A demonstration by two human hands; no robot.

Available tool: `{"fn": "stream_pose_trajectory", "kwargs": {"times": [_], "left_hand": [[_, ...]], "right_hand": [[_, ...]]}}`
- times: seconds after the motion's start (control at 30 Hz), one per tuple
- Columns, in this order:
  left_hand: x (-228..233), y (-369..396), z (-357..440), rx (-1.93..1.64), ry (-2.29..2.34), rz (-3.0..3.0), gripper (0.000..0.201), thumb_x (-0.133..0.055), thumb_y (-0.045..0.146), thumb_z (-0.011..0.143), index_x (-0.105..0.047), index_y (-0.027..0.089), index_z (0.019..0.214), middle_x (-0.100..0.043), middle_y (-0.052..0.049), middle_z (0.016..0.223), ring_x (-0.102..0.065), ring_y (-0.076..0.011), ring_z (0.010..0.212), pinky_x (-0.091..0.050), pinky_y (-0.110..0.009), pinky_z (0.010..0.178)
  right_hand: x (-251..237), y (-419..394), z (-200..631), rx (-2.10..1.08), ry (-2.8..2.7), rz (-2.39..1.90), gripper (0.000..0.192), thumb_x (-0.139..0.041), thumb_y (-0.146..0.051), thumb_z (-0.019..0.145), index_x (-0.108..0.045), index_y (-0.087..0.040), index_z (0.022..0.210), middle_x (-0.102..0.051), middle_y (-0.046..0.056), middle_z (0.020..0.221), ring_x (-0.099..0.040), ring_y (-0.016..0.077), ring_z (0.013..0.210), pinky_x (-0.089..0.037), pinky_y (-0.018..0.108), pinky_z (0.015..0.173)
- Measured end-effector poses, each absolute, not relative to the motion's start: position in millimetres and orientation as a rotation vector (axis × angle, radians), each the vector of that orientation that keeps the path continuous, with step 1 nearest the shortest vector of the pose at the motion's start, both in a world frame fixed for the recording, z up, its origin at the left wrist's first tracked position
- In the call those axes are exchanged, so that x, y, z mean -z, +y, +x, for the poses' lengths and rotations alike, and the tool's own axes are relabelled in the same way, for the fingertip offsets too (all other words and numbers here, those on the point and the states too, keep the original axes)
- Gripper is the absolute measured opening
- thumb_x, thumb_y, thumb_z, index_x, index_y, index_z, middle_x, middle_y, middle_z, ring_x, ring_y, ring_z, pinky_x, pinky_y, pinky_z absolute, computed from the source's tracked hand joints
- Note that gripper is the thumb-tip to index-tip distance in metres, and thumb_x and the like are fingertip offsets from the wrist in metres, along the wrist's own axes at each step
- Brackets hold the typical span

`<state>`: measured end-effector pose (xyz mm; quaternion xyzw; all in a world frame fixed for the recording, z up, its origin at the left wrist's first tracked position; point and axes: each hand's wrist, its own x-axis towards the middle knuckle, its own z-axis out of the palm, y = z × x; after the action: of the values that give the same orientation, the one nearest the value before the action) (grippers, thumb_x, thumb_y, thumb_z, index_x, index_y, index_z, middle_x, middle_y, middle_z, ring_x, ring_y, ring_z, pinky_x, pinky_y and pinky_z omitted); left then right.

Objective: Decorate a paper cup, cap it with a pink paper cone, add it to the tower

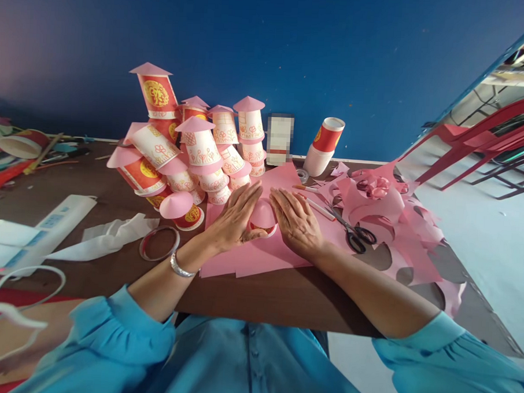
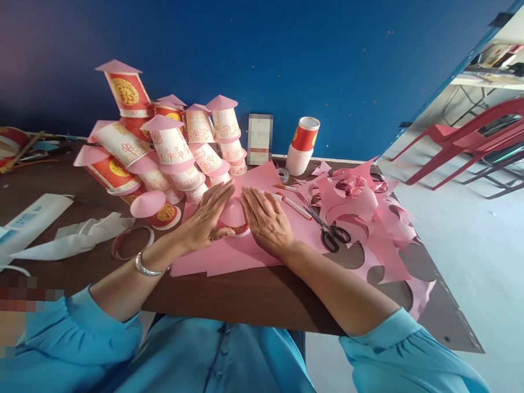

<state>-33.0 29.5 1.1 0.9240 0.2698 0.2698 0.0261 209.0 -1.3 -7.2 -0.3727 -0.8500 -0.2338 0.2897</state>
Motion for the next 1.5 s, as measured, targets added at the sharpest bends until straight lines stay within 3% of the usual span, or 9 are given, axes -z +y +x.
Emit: {"fn": "stream_pose_trajectory", "kwargs": {"times": [0.17, 0.4, 0.67, 0.9, 1.03, 1.17, 1.5], "left_hand": [[-1, 31, -34, -0.860, 0.856, 2.788, 0.099, -0.043, 0.072, 0.099, -0.003, 0.016, 0.170, -0.023, -0.029, 0.172, -0.021, -0.0392, 0.163, -0.023, -0.062, 0.130], [-1, 32, -37, -0.842, 0.872, 2.663, 0.071, -0.034, 0.054, 0.109, -0.011, 0.024, 0.170, -0.030, -0.020, 0.172, -0.023, -0.0318, 0.163, -0.025, -0.059, 0.130], [-2, 29, -36, -0.810, 0.787, 2.659, 0.064, -0.040, 0.039, 0.111, -0.015, 0.029, 0.169, -0.031, -0.015, 0.173, -0.024, -0.0272, 0.164, -0.024, -0.056, 0.132], [-7, 30, -38, -0.817, 0.796, 2.663, 0.068, -0.044, 0.041, 0.109, -0.014, 0.030, 0.170, -0.031, -0.014, 0.173, -0.023, -0.0298, 0.164, -0.024, -0.059, 0.132], [-11, 27, -37, -0.814, 0.775, 2.655, 0.070, -0.047, 0.041, 0.109, -0.015, 0.030, 0.169, -0.032, -0.016, 0.173, -0.025, -0.0308, 0.163, -0.026, -0.060, 0.130], [-11, 26, -35, -0.800, 0.780, 2.630, 0.068, -0.046, 0.040, 0.109, -0.016, 0.031, 0.169, -0.029, -0.015, 0.174, -0.026, -0.0295, 0.163, -0.026, -0.059, 0.131], [-12, 25, -34, -0.794, 0.765, 2.634, 0.068, -0.046, 0.038, 0.109, -0.015, 0.031, 0.169, -0.029, -0.015, 0.174, -0.024, -0.0282, 0.163, -0.025, -0.058, 0.131]], "right_hand": [[6, -1, 209, 0.560, -2.232, -1.025, 0.057, -0.041, -0.009, 0.105, -0.041, -0.013, 0.162, -0.058, 0.018, 0.155, -0.056, 0.0285, 0.144, -0.046, 0.048, 0.120], [8, -1, 211, 0.491, -2.263, -1.021, 0.058, -0.039, -0.007, 0.104, -0.041, -0.015, 0.162, -0.057, 0.017, 0.156, -0.053, 0.0288, 0.148, -0.045, 0.051, 0.122], [9, -3, 208, 0.580, -2.285, -0.959, 0.057, -0.042, -0.009, 0.105, -0.040, -0.015, 0.162, -0.060, 0.017, 0.153, -0.055, 0.0290, 0.145, -0.045, 0.049, 0.120], [-6, 0, 217, 0.223, -2.090, -0.985, 0.063, -0.035, -0.007, 0.101, -0.037, -0.020, 0.162, -0.059, 0.017, 0.152, -0.054, 0.0318, 0.142, -0.048, 0.058, 0.115], [-13, 1, 216, -0.060, -1.976, -0.928, 0.049, -0.044, -0.023, 0.107, -0.046, -0.024, 0.156, -0.061, 0.015, 0.148, -0.057, 0.0301, 0.139, -0.049, 0.058, 0.114], [-5, 3, 210, -0.282, -2.011, -0.997, 0.057, -0.060, -0.044, 0.103, -0.045, -0.026, 0.156, -0.056, 0.016, 0.155, -0.054, 0.0319, 0.143, -0.048, 0.059, 0.116], [4, 7, 209, -0.331, -1.983, -1.016, 0.060, -0.066, -0.048, 0.100, -0.048, -0.026, 0.153, -0.056, 0.017, 0.155, -0.053, 0.0317, 0.144, -0.044, 0.060, 0.119]]}}
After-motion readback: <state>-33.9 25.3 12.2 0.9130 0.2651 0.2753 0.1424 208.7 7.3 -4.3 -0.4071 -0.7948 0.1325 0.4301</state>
